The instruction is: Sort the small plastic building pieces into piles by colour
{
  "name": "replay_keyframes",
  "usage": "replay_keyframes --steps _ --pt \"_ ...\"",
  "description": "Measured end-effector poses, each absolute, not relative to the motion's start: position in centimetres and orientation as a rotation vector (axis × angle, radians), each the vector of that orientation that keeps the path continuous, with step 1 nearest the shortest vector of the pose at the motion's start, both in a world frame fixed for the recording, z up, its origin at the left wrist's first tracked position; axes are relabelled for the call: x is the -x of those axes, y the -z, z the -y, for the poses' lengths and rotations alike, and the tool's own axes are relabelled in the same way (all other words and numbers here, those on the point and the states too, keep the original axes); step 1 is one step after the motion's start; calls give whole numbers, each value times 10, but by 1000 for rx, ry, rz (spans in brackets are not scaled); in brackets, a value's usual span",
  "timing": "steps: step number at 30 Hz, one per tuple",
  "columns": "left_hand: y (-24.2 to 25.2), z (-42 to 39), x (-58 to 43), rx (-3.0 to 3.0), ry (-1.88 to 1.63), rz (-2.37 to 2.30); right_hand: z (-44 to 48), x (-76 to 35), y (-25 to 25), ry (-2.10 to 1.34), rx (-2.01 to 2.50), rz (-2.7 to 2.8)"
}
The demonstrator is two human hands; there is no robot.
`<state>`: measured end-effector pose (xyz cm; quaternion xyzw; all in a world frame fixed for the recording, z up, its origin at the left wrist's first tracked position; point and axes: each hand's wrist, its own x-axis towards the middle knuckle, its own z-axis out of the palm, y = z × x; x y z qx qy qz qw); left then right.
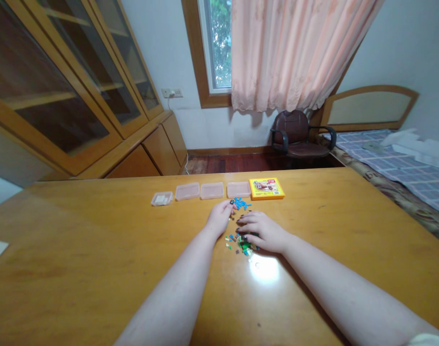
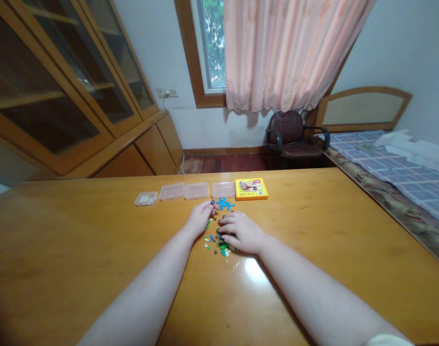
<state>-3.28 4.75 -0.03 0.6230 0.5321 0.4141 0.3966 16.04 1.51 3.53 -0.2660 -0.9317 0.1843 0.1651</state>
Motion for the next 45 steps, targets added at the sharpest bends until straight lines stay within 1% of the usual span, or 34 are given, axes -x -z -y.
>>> replay_keyframes --steps 3,9,11,15,17,19,23,27,31,34,42,45 --pt "2 -48 33 -1591 -1039 -1342 -17 -161 -33 -495 745 2684" --pt "-1 -47 33 -1605 -1032 -1352 -20 -160 -28 -373 1111 2580" --pt "-1 -47 34 -1613 -1038 -1350 -19 -161 -30 -395 1068 2573" --pt "4 -49 34 -1603 -1036 -1354 -13 -160 -37 -557 692 2733" --pt "6 -49 34 -1586 -1021 -1353 -10 -159 -38 -577 625 2781" --pt "7 -49 33 -1584 -1021 -1343 -10 -158 -36 -533 681 2800" --pt "3 -48 33 -1595 -1047 -1334 -14 -158 -29 -390 996 2732" --pt "-2 -47 32 -1597 -1041 -1343 -18 -160 -24 -363 1136 2638" --pt "-2 -48 33 -1604 -1037 -1350 -19 -161 -25 -352 1131 2597" --pt "1 -49 34 -1592 -1078 -1352 -18 -161 -28 -359 1041 2632" --pt "2 -53 33 -1294 -1192 -1277 -5 -146 -34 -386 866 2839" --pt "1 -53 32 -1253 -1218 -1263 -3 -142 -32 -340 908 2842"
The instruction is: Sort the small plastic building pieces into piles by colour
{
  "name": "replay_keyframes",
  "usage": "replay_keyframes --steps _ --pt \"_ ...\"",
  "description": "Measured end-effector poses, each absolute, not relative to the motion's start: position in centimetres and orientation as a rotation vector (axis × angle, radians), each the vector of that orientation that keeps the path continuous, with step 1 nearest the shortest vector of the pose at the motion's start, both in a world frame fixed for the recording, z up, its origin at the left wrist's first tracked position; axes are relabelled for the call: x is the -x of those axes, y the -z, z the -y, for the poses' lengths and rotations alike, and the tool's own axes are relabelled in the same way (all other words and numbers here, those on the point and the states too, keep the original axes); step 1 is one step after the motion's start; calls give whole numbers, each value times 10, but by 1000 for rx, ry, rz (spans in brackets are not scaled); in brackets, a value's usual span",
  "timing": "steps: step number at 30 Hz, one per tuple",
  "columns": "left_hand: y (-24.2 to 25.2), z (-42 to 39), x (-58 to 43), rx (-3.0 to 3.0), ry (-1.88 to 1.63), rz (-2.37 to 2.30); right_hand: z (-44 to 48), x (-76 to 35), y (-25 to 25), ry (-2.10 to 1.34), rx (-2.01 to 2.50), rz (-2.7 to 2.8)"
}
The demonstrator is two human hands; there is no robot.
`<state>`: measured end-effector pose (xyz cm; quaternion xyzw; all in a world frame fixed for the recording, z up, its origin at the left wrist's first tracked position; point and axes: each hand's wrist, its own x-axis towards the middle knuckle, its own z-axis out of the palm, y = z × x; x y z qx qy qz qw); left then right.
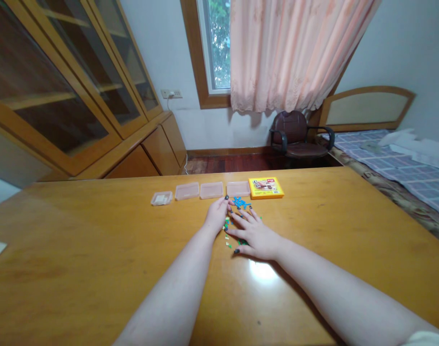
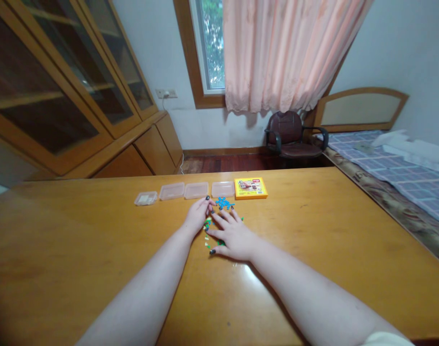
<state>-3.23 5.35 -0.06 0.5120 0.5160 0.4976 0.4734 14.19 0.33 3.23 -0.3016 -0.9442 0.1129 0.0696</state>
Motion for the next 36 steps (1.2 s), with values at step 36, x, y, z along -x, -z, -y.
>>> replay_keyframes --steps 36 --pt "8 -56 33 -1361 -1188 -1299 -15 -155 -32 -403 841 2727"
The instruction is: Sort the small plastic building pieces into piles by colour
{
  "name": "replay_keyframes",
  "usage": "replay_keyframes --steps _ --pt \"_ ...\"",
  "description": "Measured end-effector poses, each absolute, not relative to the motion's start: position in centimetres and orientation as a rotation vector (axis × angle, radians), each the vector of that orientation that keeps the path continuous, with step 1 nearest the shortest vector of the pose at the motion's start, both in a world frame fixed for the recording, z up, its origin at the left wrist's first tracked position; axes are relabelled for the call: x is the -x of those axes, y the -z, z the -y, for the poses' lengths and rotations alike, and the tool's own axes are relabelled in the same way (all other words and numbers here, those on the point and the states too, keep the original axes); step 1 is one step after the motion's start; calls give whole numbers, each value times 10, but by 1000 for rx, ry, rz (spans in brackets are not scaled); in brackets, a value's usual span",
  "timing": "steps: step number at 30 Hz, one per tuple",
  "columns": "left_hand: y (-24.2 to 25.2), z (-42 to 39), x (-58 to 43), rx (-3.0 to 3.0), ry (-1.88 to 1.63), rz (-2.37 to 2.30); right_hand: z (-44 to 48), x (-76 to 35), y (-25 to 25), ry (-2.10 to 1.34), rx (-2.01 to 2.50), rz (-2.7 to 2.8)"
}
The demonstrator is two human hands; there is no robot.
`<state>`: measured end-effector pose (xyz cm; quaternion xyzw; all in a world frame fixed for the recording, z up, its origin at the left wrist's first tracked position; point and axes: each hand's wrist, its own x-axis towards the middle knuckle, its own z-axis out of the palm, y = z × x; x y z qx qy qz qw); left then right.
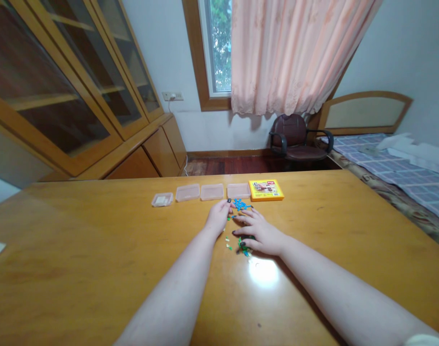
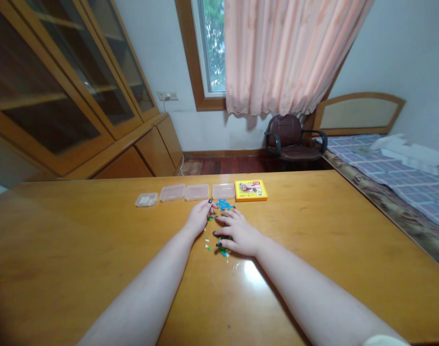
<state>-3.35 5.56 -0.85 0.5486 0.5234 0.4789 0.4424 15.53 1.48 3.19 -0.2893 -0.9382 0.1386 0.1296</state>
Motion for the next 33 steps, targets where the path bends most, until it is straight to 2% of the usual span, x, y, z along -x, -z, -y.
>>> replay_keyframes --steps 8,15,22,33 --pt "2 -52 33 -1404 -1167 -1329 -22 -163 -25 -315 1210 2500" --pt "7 -54 33 -1404 -1176 -1314 -14 -156 -29 -441 857 2727" --pt "2 -52 32 -1381 -1163 -1317 -22 -162 -26 -332 1250 2447" --pt "-2 -51 32 -1401 -1151 -1335 -16 -158 -32 -312 1075 2528"
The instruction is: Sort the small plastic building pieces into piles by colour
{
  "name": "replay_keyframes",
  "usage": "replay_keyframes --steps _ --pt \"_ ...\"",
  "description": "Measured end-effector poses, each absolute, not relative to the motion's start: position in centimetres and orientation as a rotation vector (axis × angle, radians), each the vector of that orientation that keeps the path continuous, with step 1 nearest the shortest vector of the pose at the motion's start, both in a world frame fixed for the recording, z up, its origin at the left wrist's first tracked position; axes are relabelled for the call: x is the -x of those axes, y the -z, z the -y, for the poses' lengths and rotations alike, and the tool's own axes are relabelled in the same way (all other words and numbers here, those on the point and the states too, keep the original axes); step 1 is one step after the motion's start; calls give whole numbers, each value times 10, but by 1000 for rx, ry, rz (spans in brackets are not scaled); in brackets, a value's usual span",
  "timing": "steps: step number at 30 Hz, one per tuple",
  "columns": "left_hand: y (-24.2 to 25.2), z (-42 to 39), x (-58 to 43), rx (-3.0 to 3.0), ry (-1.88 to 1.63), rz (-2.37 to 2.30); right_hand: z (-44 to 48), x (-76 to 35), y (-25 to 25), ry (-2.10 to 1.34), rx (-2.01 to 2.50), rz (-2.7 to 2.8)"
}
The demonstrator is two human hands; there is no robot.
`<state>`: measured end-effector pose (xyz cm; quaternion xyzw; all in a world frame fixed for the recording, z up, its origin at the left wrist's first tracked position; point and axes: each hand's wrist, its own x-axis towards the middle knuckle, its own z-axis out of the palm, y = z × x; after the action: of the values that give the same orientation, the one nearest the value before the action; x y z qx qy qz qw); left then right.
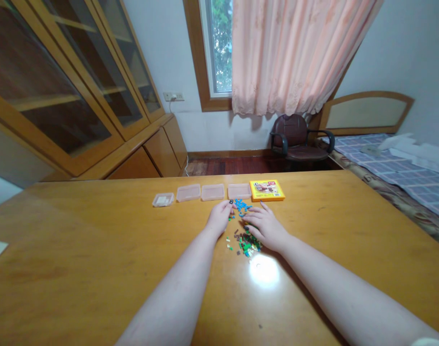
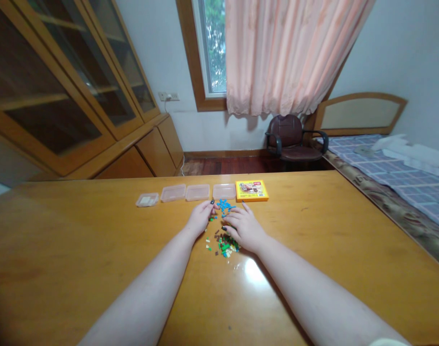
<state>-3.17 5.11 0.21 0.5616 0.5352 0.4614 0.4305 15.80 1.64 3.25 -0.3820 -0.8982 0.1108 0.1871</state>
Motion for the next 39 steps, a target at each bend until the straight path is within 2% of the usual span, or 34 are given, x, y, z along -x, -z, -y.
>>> replay_keyframes --steps 8,14,20,27,33,39 --pt "3 -53 33 -1423 -1154 -1335 -19 -157 -29 -414 1126 2618" --pt "8 -55 34 -1420 -1144 -1327 -11 -153 -34 -531 817 2774" --pt "-1 -52 33 -1447 -1139 -1343 -17 -157 -27 -409 1078 2662" --pt "1 -52 33 -1430 -1141 -1343 -10 -150 -35 -447 883 2740" --pt "-3 -52 33 -1419 -1157 -1345 -13 -145 -28 -289 1093 2707" --pt "-5 -51 34 -1415 -1154 -1347 -21 -157 -23 -281 1120 2473"
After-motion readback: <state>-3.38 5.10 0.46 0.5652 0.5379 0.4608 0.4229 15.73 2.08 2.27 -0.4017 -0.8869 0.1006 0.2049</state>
